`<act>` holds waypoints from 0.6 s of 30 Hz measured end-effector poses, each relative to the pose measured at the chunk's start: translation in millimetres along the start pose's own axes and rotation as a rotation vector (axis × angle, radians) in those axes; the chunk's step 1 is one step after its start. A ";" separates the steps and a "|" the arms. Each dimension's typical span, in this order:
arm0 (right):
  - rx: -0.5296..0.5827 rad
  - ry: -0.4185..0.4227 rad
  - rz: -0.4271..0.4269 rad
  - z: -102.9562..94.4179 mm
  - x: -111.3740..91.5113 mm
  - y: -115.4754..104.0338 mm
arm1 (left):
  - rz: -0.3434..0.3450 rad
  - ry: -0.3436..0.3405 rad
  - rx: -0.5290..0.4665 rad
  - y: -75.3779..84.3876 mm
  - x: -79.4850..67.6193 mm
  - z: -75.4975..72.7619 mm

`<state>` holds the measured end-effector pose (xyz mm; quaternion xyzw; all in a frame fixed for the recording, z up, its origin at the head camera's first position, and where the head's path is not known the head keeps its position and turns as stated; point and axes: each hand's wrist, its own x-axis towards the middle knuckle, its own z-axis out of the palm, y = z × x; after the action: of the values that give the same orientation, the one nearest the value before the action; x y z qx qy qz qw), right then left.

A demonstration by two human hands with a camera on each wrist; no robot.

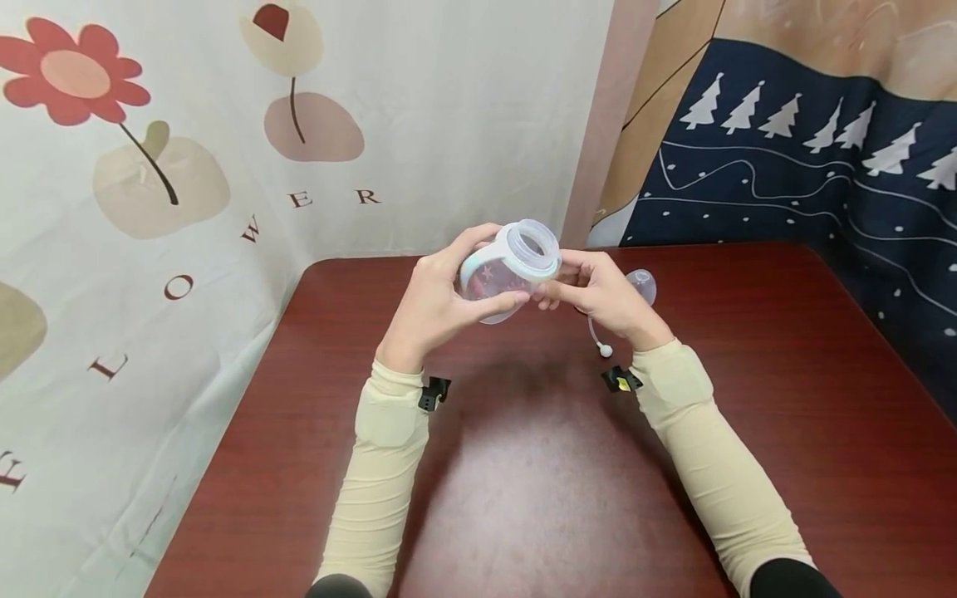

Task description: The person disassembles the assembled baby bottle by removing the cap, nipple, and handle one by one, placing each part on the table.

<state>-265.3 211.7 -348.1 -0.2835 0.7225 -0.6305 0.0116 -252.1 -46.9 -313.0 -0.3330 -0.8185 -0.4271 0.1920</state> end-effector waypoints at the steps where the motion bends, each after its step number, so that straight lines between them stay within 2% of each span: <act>1: -0.005 0.008 -0.002 -0.7 -1.0 -0.8 | -0.003 0.000 0.007 -0.1 -0.3 -0.2; 13: -0.004 0.074 -0.020 -10.2 -5.1 -5.7 | -0.074 -0.022 0.094 -6.8 -3.3 -5.0; 18: -0.003 0.121 -0.041 -15.9 -4.4 -12.1 | -0.068 -0.016 0.124 -6.6 -0.1 -8.5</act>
<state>-262.8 227.4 -335.2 -0.2598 0.7167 -0.6456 -0.0452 -256.4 -56.7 -312.1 -0.2961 -0.8556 -0.3793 0.1909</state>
